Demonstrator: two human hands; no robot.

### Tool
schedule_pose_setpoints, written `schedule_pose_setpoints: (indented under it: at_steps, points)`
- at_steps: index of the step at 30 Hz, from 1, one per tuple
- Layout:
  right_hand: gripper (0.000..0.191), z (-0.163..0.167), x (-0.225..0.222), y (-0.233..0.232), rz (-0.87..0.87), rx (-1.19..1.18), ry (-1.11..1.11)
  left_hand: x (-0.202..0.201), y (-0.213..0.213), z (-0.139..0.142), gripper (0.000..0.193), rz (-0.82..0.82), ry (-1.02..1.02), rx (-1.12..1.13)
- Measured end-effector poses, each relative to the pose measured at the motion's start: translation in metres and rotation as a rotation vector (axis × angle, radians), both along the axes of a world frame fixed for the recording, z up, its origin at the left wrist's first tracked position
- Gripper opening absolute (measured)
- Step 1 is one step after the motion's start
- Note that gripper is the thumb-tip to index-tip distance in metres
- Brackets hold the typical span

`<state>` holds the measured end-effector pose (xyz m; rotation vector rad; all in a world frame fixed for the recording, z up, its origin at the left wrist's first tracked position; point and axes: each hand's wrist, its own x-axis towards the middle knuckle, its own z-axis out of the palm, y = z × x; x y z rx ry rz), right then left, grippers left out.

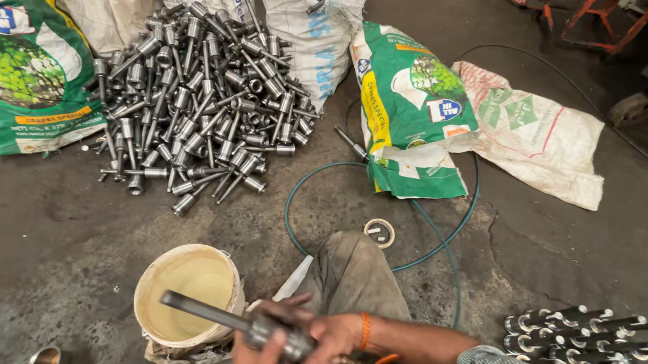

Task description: The person sits on the floor and repeatedly cleans cylindrical metal parts using a handheld pneumatic tool. They pick up a part, apply the tool to its surface, and then place the cleaned part into a green crate.

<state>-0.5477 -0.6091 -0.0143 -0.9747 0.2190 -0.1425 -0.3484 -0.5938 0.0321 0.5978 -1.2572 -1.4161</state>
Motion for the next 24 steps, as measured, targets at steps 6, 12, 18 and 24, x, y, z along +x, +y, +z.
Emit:
schedule_pose_setpoints:
  at_steps: [6, 12, 18, 24]
  points:
    - [0.037, 0.014, -0.021, -0.001, -0.126, -0.234, -0.012, 0.024, -0.031, 0.043, 0.095, 0.205, -0.248, -0.149]
    - [0.040, 0.015, -0.003, -0.016, -0.684, -0.621, 0.435, -0.012, -0.004, 0.058, 0.100, 0.426, 0.175, 0.279]
    - [0.036, 0.014, -0.001, -0.003, -0.219, -0.324, 0.148, -0.016, -0.040, 0.041, 0.110, 0.538, 0.199, 0.110]
    - [0.033, 0.007, 0.001, -0.014, -0.609, -0.699, 0.252, -0.013, -0.034, 0.011, 0.105, 0.526, 0.288, 0.224]
